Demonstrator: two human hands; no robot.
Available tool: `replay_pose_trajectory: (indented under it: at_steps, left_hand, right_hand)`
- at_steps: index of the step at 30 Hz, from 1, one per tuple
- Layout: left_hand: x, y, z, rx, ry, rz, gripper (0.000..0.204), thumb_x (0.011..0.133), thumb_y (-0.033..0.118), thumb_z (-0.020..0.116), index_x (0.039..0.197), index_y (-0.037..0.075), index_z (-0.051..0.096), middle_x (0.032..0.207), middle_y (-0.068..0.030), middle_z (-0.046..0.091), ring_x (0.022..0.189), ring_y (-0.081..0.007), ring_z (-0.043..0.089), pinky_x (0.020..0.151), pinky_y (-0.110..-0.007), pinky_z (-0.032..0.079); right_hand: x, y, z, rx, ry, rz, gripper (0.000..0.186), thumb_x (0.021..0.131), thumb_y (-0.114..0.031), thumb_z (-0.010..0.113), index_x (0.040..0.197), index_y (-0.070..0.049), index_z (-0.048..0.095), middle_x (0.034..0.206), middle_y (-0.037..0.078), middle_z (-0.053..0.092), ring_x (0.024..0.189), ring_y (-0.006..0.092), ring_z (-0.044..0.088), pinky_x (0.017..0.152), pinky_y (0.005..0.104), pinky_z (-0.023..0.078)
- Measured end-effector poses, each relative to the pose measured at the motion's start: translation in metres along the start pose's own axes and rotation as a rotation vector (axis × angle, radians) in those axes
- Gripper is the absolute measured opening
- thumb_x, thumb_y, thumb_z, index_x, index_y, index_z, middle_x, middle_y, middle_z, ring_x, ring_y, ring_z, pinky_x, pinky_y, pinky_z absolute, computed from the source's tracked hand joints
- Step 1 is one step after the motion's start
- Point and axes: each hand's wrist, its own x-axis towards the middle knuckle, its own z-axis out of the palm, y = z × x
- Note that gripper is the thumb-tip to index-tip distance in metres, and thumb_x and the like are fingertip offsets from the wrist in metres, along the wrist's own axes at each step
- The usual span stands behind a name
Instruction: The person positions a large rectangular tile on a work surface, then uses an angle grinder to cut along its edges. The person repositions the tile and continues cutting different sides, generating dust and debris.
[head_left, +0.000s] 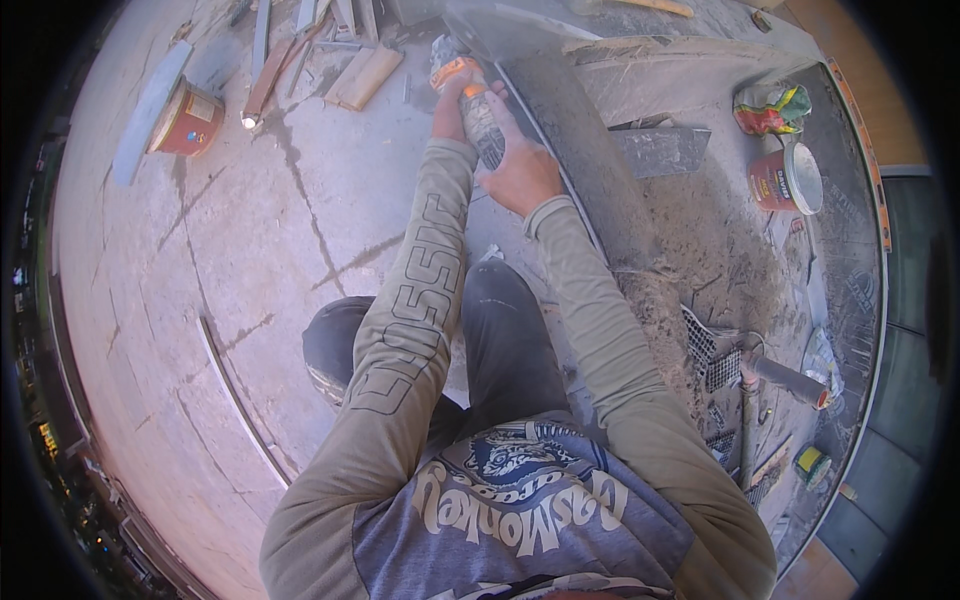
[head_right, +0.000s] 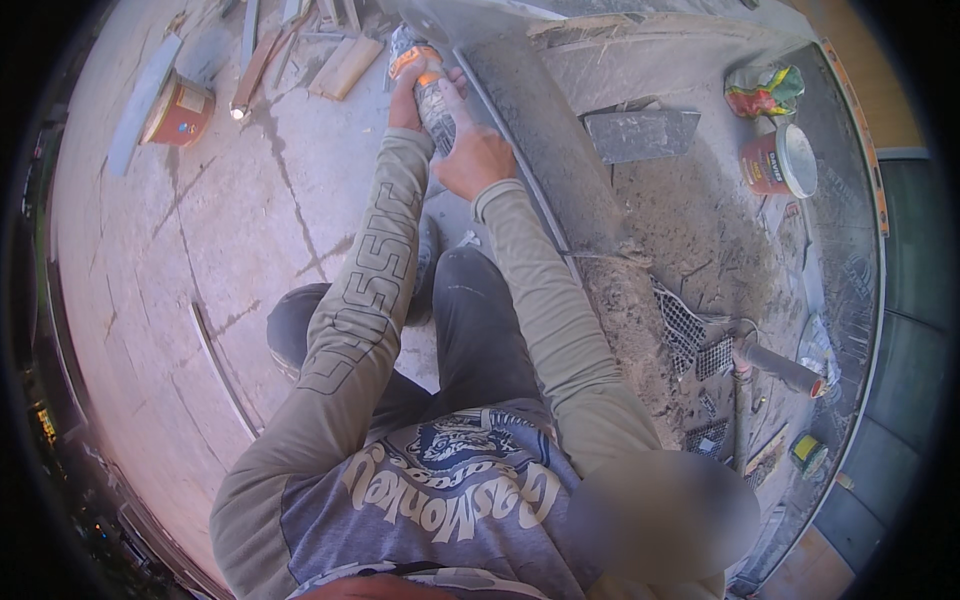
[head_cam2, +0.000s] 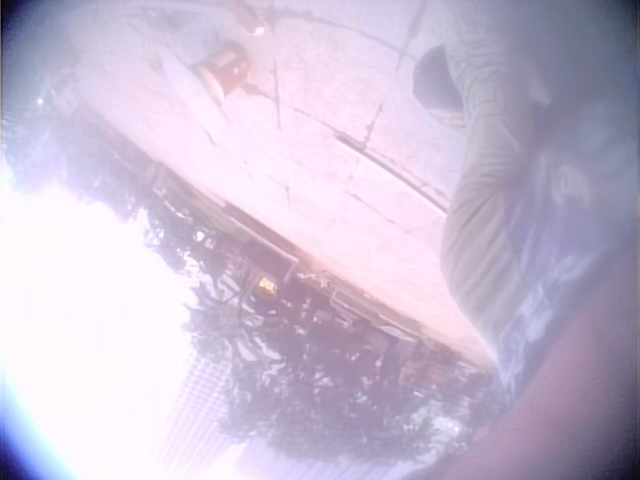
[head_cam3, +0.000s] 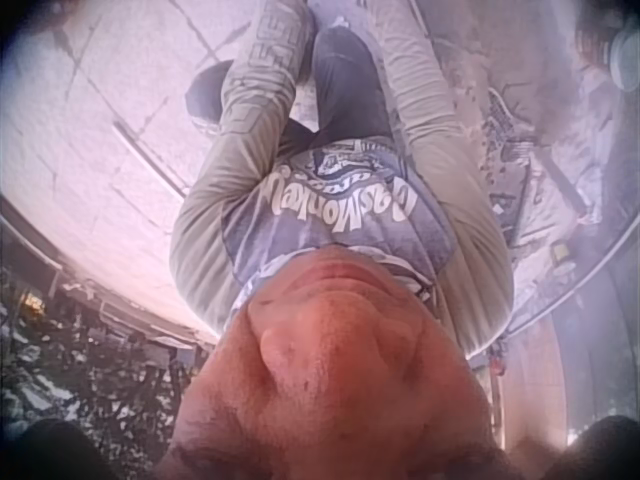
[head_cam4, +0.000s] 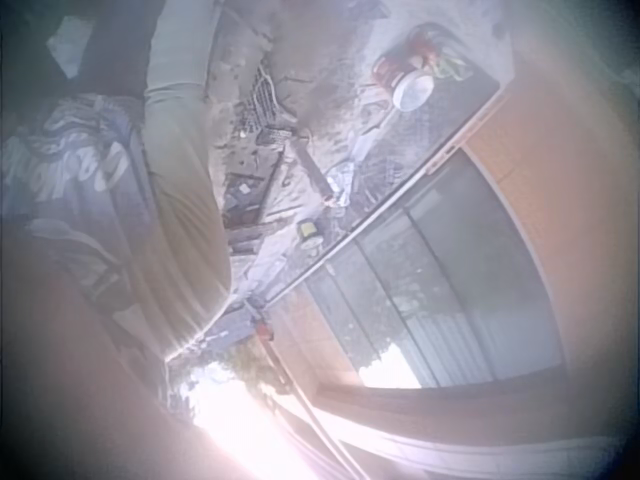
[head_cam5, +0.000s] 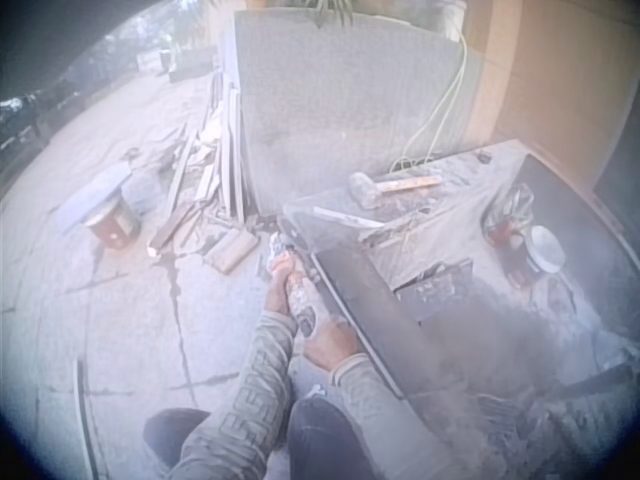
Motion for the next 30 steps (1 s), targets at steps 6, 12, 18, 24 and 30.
replay_pose_trajectory:
  at_steps: [6, 12, 18, 24, 30]
  left_hand:
    - [-0.005, -0.004, 0.004, -0.007, 0.023, -0.01, 0.052, 0.095, 0.035, 0.068, 0.126, -0.001, 0.049, 0.104, -0.0216, 0.069, 0.087, -0.0312, 0.073, 0.079, -0.043, 0.065]
    - [-0.006, -0.004, 0.003, 0.0, 0.016, -0.015, 0.05, 0.094, 0.035, 0.069, 0.125, 0.0, 0.05, 0.103, -0.0209, 0.069, 0.086, -0.0304, 0.073, 0.078, -0.042, 0.065]
    - [-0.018, -0.01, 0.012, -0.008, 0.032, -0.011, 0.05, 0.095, 0.035, 0.067, 0.125, 0.0, 0.049, 0.103, -0.0213, 0.068, 0.087, -0.0304, 0.073, 0.077, -0.042, 0.065]
    - [-0.028, -0.015, 0.013, -0.008, 0.062, -0.004, 0.049, 0.096, 0.034, 0.065, 0.127, 0.0, 0.048, 0.105, -0.0219, 0.068, 0.088, -0.0307, 0.072, 0.076, -0.042, 0.065]
    - [-0.041, -0.023, 0.012, 0.003, 0.059, -0.023, 0.05, 0.097, 0.035, 0.065, 0.127, -0.001, 0.048, 0.106, -0.0209, 0.068, 0.089, -0.0298, 0.073, 0.076, -0.041, 0.065]
  right_hand:
    - [-0.002, 0.003, -0.001, 0.016, 0.001, -0.001, 0.104, 0.073, -0.02, 0.074, 0.163, -0.03, 0.024, 0.111, 0.025, 0.072, 0.105, 0.0431, 0.069, 0.093, 0.05, 0.054]
    - [-0.005, 0.001, -0.003, 0.021, -0.023, 0.013, 0.104, 0.073, -0.02, 0.076, 0.163, -0.03, 0.024, 0.113, 0.025, 0.072, 0.106, 0.0434, 0.069, 0.094, 0.0495, 0.053]
    - [-0.015, 0.003, -0.007, 0.047, -0.008, 0.011, 0.104, 0.074, -0.018, 0.079, 0.163, -0.03, 0.025, 0.116, 0.026, 0.071, 0.107, 0.0444, 0.068, 0.095, 0.0484, 0.053]
    - [-0.025, 0.005, -0.007, 0.073, -0.005, 0.015, 0.105, 0.074, -0.016, 0.078, 0.163, -0.031, 0.025, 0.118, 0.026, 0.071, 0.11, 0.0453, 0.067, 0.097, 0.048, 0.052]
    - [-0.042, 0.008, -0.005, 0.04, 0.02, 0.01, 0.101, 0.075, -0.017, 0.075, 0.162, -0.032, 0.027, 0.106, 0.025, 0.072, 0.099, 0.0448, 0.069, 0.089, 0.0528, 0.054]
